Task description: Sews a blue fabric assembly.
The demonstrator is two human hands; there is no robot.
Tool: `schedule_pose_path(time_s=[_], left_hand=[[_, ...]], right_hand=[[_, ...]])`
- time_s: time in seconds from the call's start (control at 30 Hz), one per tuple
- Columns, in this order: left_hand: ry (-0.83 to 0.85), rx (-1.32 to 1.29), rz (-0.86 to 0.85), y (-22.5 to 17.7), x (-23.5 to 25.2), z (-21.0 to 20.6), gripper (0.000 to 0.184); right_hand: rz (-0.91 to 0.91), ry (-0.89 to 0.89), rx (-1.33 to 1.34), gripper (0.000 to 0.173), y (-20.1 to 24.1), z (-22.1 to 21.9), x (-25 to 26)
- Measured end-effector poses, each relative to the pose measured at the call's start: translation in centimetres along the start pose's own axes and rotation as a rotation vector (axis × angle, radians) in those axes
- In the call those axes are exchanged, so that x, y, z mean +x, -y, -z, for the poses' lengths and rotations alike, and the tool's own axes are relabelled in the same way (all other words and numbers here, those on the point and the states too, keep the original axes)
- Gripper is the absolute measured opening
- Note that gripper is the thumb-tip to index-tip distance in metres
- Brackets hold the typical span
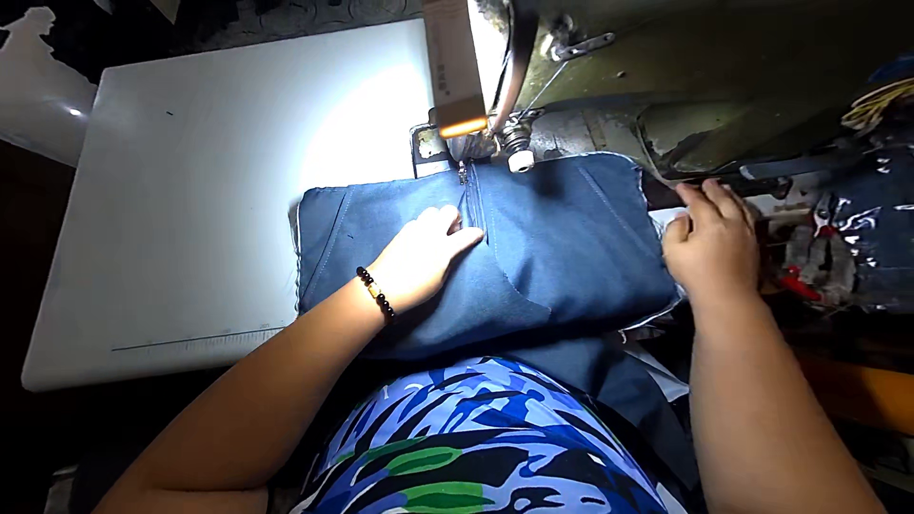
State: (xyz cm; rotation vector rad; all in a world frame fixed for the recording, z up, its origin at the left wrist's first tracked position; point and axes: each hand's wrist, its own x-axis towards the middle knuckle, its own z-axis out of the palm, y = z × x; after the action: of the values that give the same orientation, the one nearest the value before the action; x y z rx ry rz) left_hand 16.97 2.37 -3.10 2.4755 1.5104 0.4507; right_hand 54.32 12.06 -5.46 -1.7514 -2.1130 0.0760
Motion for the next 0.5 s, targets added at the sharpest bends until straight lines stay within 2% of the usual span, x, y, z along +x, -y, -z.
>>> schedule_pose_path(time_s=[0.2,0.37,0.5], left_hand=[[0.144,-0.023,0.149,-2.4,-1.0,1.8,0.047],[0.163,-0.042,0.209,-3.4,-1.4,1.8,0.048],[0.155,-0.058,0.237,-3.8,-1.6,1.8,0.047]], right_hand=[[-0.063,0.002,0.009,0.047,0.4,0.2,0.3],[0.141,0.008,0.071,0.032,-1.0,0.7,1.3],[0.167,-0.087,0.001,0.034,-0.7,0.5,0.7]])
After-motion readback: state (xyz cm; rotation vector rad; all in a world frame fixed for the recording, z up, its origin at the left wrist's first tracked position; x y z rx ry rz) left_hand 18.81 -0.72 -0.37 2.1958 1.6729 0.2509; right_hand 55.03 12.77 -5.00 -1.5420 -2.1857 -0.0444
